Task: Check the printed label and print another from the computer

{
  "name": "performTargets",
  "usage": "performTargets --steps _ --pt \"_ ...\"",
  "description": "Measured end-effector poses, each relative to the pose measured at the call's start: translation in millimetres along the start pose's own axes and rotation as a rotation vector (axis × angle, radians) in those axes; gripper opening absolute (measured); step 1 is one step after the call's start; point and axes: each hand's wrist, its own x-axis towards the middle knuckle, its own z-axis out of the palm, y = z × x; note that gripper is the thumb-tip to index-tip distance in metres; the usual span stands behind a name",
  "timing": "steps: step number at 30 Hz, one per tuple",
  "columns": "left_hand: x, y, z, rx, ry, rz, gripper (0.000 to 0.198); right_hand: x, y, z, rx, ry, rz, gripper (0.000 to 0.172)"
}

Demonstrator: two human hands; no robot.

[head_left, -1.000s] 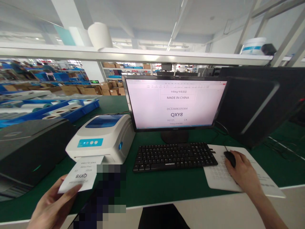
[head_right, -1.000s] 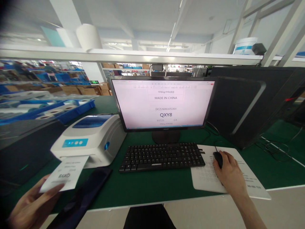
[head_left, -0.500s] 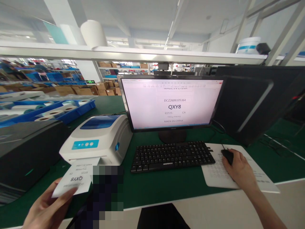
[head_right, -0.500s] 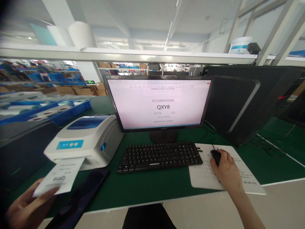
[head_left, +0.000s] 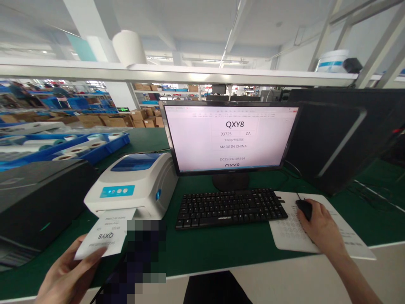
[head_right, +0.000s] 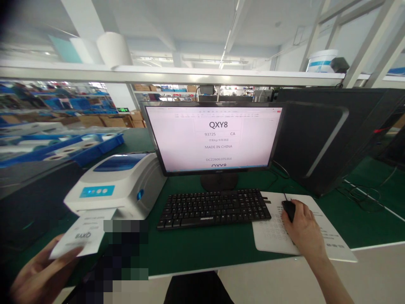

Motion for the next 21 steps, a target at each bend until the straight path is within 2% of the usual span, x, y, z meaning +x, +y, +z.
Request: performTargets --steps 2,4,12,21 --pt "3 -6 -7.9 0.03 -0.092 0.047 0.075 0 0 -1 0.015 0.012 -0.009 0.054" --pt "6 -10 -13.5 0.041 -0.119 0.056 0.073 -1 -1 -1 0.019 0.023 -0.008 0.055" --pt "6 -7 -13.5 0.027 -0.114 0.023 0.081 -2 -1 1 -0.037 0.013 -0.016 0.058" --pt "3 -5 -8.3 0.018 -0.097 0.06 0.076 0 0 2 0.009 0.016 0.009 0.055"
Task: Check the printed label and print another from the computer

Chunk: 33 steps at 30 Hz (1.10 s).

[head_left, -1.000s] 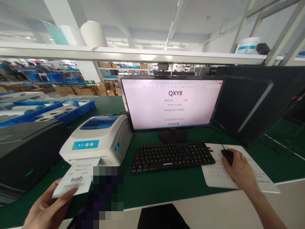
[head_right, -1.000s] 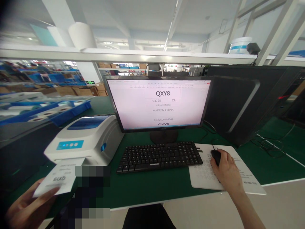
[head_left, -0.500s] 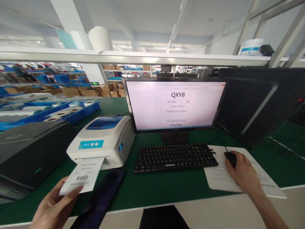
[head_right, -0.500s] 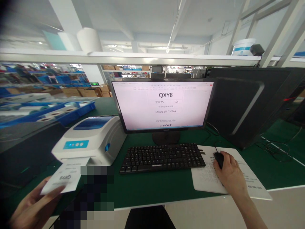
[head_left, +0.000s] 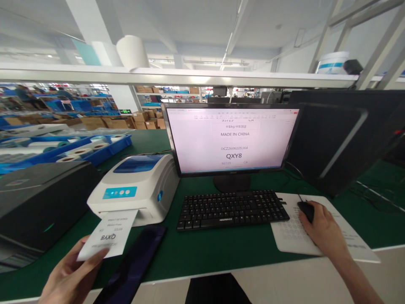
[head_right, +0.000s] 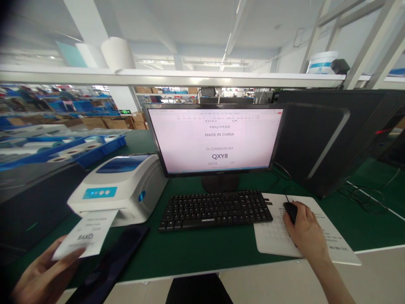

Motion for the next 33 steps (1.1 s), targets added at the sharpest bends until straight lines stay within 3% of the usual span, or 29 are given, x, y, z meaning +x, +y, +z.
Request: performTargets --steps 9,17,22,33 --pt "3 -4 -3.1 0.033 -0.036 0.023 0.071 0 2 1 -0.007 -0.021 0.001 0.054" --pt "0 0 1.0 0.033 -0.008 0.014 0.072 0 0 -1 -0.017 -0.014 -0.038 0.055" --pt "-3 4 5.3 0.018 0.014 -0.009 0.076 1 -1 -3 -0.016 -0.04 0.017 0.057" --pt "-5 8 7.3 0.002 0.02 -0.032 0.077 -1 -2 -3 -0.03 0.027 -0.053 0.055"
